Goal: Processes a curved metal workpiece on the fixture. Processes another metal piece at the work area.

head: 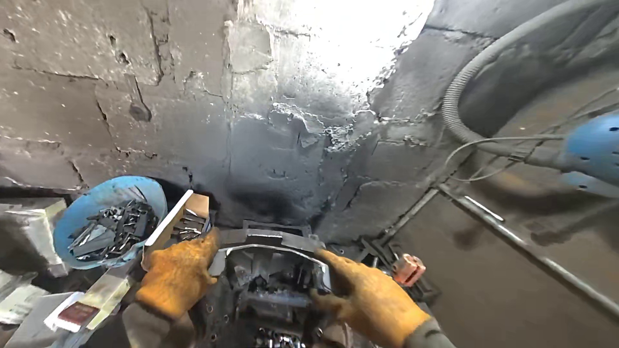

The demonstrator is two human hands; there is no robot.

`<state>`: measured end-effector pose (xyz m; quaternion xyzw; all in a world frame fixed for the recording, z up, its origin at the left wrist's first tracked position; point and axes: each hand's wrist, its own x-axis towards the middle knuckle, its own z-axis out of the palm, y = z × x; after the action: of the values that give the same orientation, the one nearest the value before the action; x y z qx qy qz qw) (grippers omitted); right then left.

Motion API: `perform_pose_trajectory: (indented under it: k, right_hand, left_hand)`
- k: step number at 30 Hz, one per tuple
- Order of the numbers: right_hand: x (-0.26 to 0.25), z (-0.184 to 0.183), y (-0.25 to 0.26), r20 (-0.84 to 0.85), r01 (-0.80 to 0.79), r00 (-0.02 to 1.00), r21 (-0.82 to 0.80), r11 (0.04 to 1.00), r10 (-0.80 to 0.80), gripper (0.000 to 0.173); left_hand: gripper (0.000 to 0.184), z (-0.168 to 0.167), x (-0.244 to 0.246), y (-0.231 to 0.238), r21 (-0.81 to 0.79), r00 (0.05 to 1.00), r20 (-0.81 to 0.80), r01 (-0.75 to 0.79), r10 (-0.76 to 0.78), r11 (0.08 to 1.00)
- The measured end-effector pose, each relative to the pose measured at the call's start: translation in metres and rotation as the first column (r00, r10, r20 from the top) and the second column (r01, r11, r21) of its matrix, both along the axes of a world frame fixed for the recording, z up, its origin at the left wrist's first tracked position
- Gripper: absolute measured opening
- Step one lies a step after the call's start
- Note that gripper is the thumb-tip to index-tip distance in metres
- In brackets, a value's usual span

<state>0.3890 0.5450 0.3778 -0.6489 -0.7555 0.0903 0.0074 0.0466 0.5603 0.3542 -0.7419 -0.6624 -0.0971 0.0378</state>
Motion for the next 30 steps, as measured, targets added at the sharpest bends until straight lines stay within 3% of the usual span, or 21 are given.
perform_pose_trajectory:
  k: [2, 5, 7, 9, 12, 16, 20, 26, 30]
  right_hand:
    - [0.005, -0.013, 0.012, 0.054, -0.013, 0.999, 0.102, 0.995, 0.008, 0.067]
    - [0.007, -0.016, 0.029, 0.143, 0.022, 0.989, 0.089, 0.996, -0.035, 0.062]
    - [0.006, -0.014, 0.036, 0.186, 0.030, 0.982, 0.081, 0.996, -0.045, 0.056]
    - [0.012, -0.021, 0.041, 0.189, -0.065, 0.982, 0.270, 0.961, 0.013, 0.047]
    - [0.027, -0.038, 0.052, 0.221, -0.217, 0.968, 0.509, 0.833, 0.117, 0.037]
    - [0.039, -0.045, 0.067, 0.204, -0.289, 0.957, 0.583, 0.760, 0.207, 0.034]
    - [0.036, -0.043, 0.061, 0.156, -0.233, 0.972, 0.517, 0.824, 0.176, 0.034]
    - [0.025, -0.037, 0.058, 0.143, -0.120, 0.987, 0.327, 0.937, 0.077, 0.037]
    - [0.006, -0.023, 0.061, 0.101, -0.048, 0.994, 0.115, 0.992, 0.036, 0.047]
  left_hand:
    - [0.070, -0.002, 0.009, 0.016, -0.121, 1.000, 0.018, -0.004, 0.007, 0.993]
    - [0.056, 0.000, 0.019, 0.041, -0.319, 1.000, -0.003, -0.008, 0.008, 0.948]
    - [0.052, -0.001, 0.020, 0.056, -0.369, 0.999, -0.028, 0.020, -0.033, 0.929]
    - [0.052, -0.001, 0.017, 0.065, -0.367, 0.995, -0.045, 0.064, -0.086, 0.928]
    - [0.049, -0.011, 0.011, 0.069, -0.302, 0.988, -0.060, 0.119, -0.144, 0.946]
    - [0.044, -0.016, 0.005, 0.073, -0.227, 0.980, -0.050, 0.178, -0.195, 0.957]
    - [0.050, -0.003, 0.010, 0.072, -0.382, 0.983, -0.077, 0.123, -0.164, 0.916]
    - [0.050, -0.001, 0.011, 0.068, -0.396, 0.987, -0.068, 0.105, -0.143, 0.912]
    - [0.053, -0.013, -0.009, 0.059, -0.165, 0.991, -0.031, 0.125, -0.132, 0.978]
